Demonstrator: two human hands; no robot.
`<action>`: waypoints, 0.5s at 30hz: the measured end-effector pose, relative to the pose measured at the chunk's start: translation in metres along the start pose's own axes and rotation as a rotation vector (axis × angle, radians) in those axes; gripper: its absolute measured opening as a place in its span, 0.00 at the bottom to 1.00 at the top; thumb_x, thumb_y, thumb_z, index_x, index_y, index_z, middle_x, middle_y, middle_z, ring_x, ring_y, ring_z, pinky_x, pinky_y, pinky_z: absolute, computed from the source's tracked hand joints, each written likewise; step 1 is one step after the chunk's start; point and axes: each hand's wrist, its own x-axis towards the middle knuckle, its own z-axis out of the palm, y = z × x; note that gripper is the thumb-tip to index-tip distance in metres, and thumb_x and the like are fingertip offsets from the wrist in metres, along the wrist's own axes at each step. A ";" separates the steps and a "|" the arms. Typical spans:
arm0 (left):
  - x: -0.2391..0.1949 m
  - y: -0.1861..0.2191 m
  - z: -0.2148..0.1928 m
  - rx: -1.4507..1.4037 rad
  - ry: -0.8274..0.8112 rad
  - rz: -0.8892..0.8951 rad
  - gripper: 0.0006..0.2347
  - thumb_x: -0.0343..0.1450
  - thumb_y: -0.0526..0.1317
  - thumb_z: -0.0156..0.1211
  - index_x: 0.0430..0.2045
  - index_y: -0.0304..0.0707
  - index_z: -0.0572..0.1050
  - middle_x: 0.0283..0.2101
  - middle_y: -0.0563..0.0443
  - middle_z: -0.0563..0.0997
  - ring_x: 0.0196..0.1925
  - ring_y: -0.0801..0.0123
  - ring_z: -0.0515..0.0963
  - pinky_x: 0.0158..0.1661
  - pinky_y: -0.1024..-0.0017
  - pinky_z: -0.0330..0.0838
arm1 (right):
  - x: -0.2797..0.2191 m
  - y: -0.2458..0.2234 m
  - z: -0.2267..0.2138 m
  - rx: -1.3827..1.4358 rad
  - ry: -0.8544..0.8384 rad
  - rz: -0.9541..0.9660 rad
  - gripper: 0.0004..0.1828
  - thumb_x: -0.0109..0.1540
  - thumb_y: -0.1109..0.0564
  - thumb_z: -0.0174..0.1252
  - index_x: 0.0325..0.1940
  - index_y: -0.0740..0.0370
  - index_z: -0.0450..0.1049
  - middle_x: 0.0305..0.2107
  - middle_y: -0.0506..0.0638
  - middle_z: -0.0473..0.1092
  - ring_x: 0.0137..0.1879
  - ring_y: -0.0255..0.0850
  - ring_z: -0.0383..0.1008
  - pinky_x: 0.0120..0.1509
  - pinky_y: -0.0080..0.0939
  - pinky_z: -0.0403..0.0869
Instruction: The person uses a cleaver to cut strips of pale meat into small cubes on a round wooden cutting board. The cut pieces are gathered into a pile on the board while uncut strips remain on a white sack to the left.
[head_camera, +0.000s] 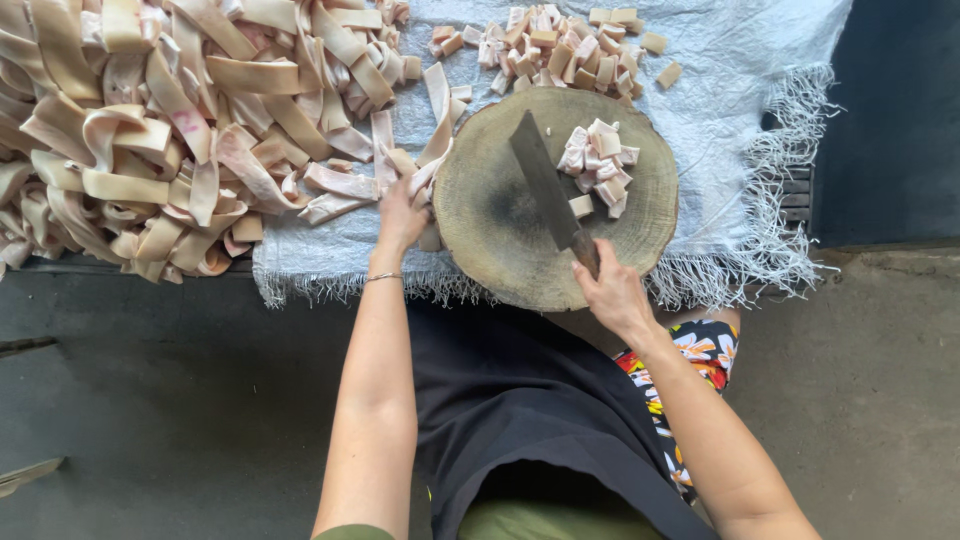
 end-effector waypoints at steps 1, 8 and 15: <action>0.000 -0.002 0.009 0.031 -0.018 0.058 0.23 0.60 0.32 0.67 0.51 0.22 0.75 0.51 0.27 0.78 0.55 0.38 0.76 0.55 0.54 0.68 | 0.001 0.002 -0.002 0.008 0.006 0.028 0.25 0.66 0.45 0.56 0.62 0.59 0.65 0.26 0.67 0.75 0.37 0.66 0.79 0.43 0.62 0.73; -0.005 -0.011 0.004 -0.049 -0.005 -0.228 0.10 0.71 0.35 0.61 0.44 0.33 0.82 0.43 0.34 0.84 0.47 0.46 0.84 0.50 0.59 0.76 | 0.004 0.028 -0.009 -0.001 0.193 -0.033 0.24 0.66 0.47 0.55 0.62 0.60 0.64 0.34 0.72 0.75 0.43 0.71 0.77 0.47 0.64 0.74; 0.020 0.053 -0.117 -0.208 -0.100 -0.449 0.12 0.71 0.38 0.61 0.45 0.31 0.81 0.31 0.44 0.85 0.26 0.69 0.84 0.31 0.70 0.78 | 0.010 0.037 -0.006 -0.019 0.151 -0.022 0.23 0.67 0.47 0.55 0.61 0.61 0.61 0.35 0.75 0.74 0.46 0.75 0.75 0.49 0.68 0.71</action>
